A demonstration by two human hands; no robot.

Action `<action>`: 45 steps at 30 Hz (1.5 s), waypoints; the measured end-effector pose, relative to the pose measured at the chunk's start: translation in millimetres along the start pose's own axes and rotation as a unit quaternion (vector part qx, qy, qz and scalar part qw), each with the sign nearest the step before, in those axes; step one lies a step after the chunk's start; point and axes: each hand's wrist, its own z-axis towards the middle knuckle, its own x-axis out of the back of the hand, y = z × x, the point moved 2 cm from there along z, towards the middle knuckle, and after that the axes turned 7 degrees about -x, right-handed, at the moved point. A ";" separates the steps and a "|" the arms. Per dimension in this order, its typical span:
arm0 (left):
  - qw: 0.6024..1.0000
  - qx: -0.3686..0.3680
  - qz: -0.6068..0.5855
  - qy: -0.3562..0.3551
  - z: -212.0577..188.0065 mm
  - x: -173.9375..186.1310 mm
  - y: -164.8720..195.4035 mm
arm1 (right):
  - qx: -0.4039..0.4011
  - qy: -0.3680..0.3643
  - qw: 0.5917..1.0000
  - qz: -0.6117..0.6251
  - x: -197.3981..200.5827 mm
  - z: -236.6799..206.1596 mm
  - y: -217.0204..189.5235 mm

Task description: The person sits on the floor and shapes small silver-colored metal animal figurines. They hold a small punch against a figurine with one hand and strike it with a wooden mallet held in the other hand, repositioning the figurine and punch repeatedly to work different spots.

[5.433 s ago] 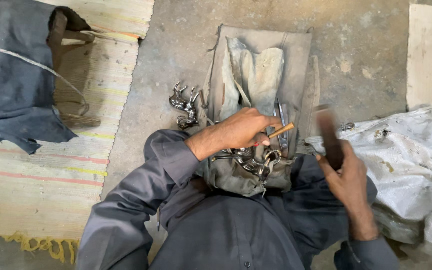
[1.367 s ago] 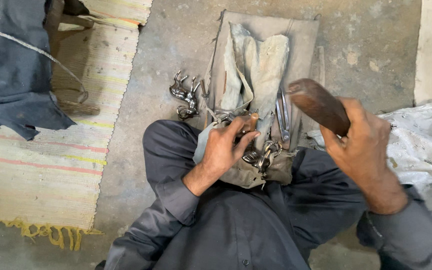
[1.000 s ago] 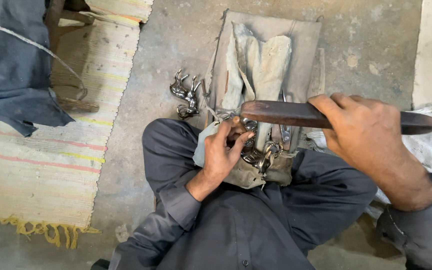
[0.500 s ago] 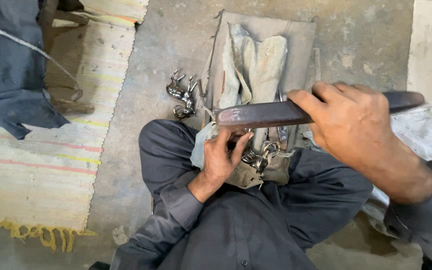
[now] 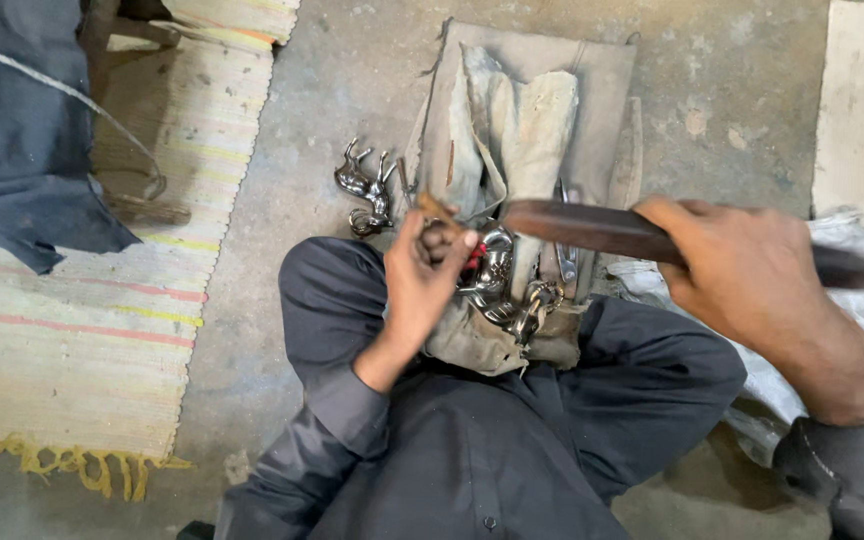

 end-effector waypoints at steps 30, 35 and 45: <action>0.903 -0.176 0.268 -0.285 22.7 -15.8 35.7 | -0.068 0.087 0.988 0.107 -26.2 -6.4 28.1; 0.938 -0.187 0.233 -0.177 4.0 -12.1 24.9 | 0.072 0.137 0.988 0.026 -1.3 6.3 1.9; 0.956 -0.161 0.236 -0.067 -28.2 -11.1 1.9 | 0.153 0.176 0.966 -0.108 28.2 18.7 -40.3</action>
